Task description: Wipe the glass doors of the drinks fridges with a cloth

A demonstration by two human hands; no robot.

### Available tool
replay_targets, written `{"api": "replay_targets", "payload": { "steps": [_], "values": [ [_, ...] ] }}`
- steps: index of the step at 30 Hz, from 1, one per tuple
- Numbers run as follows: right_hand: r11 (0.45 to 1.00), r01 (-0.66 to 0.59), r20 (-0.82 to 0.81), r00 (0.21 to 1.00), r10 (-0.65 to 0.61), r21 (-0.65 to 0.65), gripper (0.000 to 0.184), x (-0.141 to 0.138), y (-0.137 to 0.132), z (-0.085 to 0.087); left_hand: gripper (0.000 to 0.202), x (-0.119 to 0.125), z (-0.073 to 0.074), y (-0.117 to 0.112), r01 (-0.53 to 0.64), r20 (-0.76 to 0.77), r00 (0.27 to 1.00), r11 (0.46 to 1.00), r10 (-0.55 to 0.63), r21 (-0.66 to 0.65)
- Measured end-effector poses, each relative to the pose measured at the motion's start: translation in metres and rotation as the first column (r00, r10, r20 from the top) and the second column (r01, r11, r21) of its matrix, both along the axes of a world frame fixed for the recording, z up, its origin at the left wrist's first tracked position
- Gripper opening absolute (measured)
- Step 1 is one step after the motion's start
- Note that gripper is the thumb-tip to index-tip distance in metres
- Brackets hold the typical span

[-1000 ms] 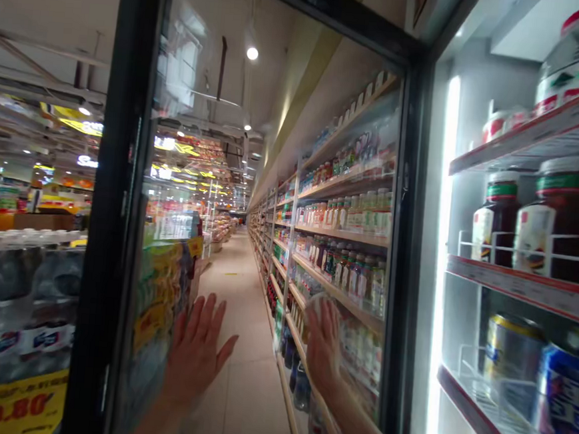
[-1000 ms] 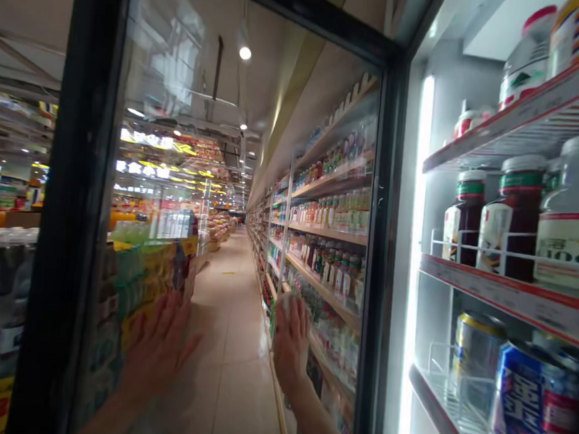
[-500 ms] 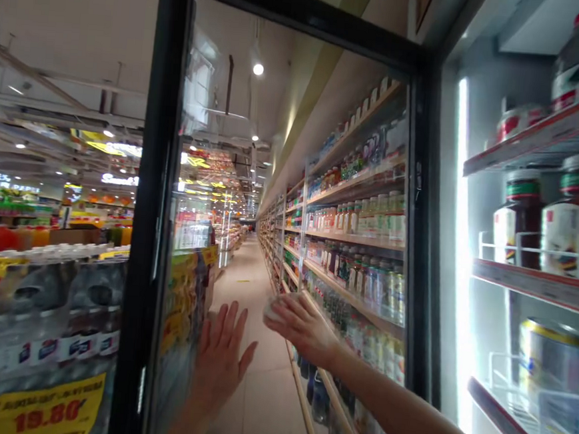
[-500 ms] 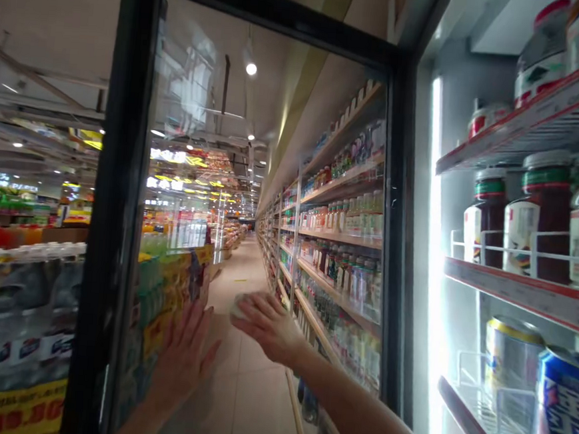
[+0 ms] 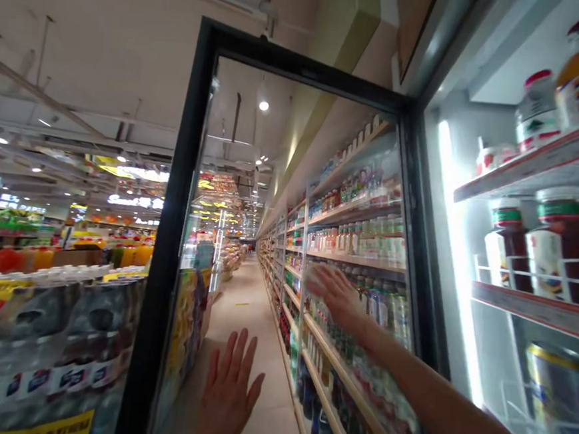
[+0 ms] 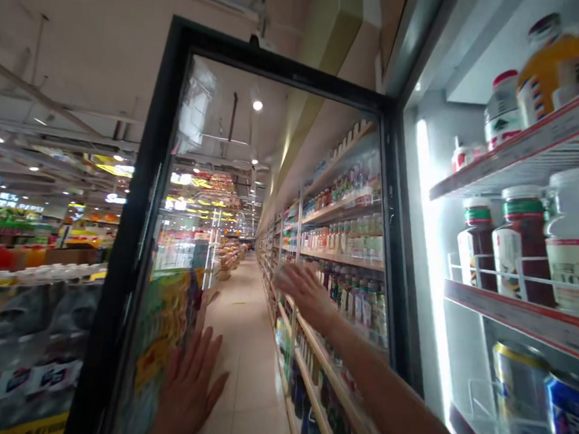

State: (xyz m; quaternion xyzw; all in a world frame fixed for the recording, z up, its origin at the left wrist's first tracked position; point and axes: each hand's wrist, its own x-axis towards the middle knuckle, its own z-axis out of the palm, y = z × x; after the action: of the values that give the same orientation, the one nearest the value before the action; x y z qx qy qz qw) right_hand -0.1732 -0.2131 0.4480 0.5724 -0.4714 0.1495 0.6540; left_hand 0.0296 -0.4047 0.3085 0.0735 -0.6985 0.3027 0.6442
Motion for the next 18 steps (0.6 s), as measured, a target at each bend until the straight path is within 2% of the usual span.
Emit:
{"api": "replay_targets", "payload": {
  "steps": [1, 3, 4, 5, 6, 7, 9, 10, 11, 12, 14, 16, 18],
  "values": [
    [0.987, -0.001, 0.126, 0.992, 0.021, -0.163, 0.052, -0.013, 0.008, 0.009, 0.062, 0.000, 0.000, 0.000, -0.002, -0.007, 1.000, 1.000, 0.002, -0.002],
    [0.881, 0.042, 0.333, 0.933, 0.134, -0.472, 0.052, -0.030, 0.016, 0.033, 0.063, 0.000, 0.000, 0.000, -0.005, -0.016, 1.000, 1.000, 0.005, -0.003],
    [0.817, 0.068, 0.383, 0.904, 0.193, -0.572, 0.053, -0.031, 0.013, 0.043, 0.063, -0.001, 0.000, 0.000, -0.006, -0.018, 1.000, 1.000, 0.006, -0.003],
    [0.777, 0.081, 0.401, 0.887, 0.229, -0.624, 0.054, -0.028, 0.007, 0.050, 0.063, -0.001, 0.000, 0.000, -0.006, -0.021, 1.000, 1.000, 0.006, -0.006],
    [0.775, 0.076, 0.396, 0.888, 0.233, -0.627, 0.055, -0.021, -0.003, 0.052, 0.063, -0.001, 0.000, 0.000, -0.008, -0.023, 1.000, 1.000, 0.008, -0.007],
    [0.813, 0.047, 0.365, 0.907, 0.208, -0.581, 0.056, -0.011, -0.014, 0.051, 0.063, -0.002, 0.001, 0.000, -0.010, -0.023, 1.000, 1.000, 0.010, -0.012],
    [0.927, -0.036, 0.236, 0.963, 0.133, -0.374, 0.057, 0.010, -0.035, 0.041, 0.063, -0.001, 0.002, 0.000, -0.015, -0.018, 1.000, 1.000, 0.014, -0.016],
    [0.967, -0.058, 0.158, 0.982, 0.099, -0.247, 0.056, 0.017, -0.040, 0.035, 0.063, 0.000, 0.003, 0.001, -0.015, -0.015, 1.000, 1.000, 0.015, -0.015],
    [0.987, -0.060, 0.103, 0.992, 0.076, -0.152, 0.055, 0.019, -0.040, 0.031, 0.063, 0.002, 0.004, 0.002, -0.014, -0.012, 1.000, 1.000, 0.014, -0.016],
    [0.990, -0.050, 0.097, 0.993, 0.063, -0.132, 0.053, 0.017, -0.035, 0.030, 0.062, 0.003, 0.005, 0.004, -0.014, -0.010, 1.000, 1.000, 0.014, -0.016],
    [0.957, -0.007, 0.221, 0.972, 0.075, -0.291, 0.050, -0.001, -0.016, 0.037, 0.061, 0.005, 0.006, 0.007, -0.015, -0.014, 1.000, 1.000, 0.015, -0.011],
    [0.852, 0.053, 0.350, 0.924, 0.156, -0.521, 0.051, -0.021, 0.004, 0.052, 0.061, 0.006, 0.006, 0.009, -0.019, -0.019, 1.000, 1.000, 0.019, -0.012],
    [0.761, 0.090, 0.385, 0.896, 0.220, -0.643, 0.054, -0.031, 0.012, 0.064, 0.062, 0.004, 0.005, 0.008, -0.019, -0.031, 0.999, 1.000, 0.019, -0.020]
  ]
}}
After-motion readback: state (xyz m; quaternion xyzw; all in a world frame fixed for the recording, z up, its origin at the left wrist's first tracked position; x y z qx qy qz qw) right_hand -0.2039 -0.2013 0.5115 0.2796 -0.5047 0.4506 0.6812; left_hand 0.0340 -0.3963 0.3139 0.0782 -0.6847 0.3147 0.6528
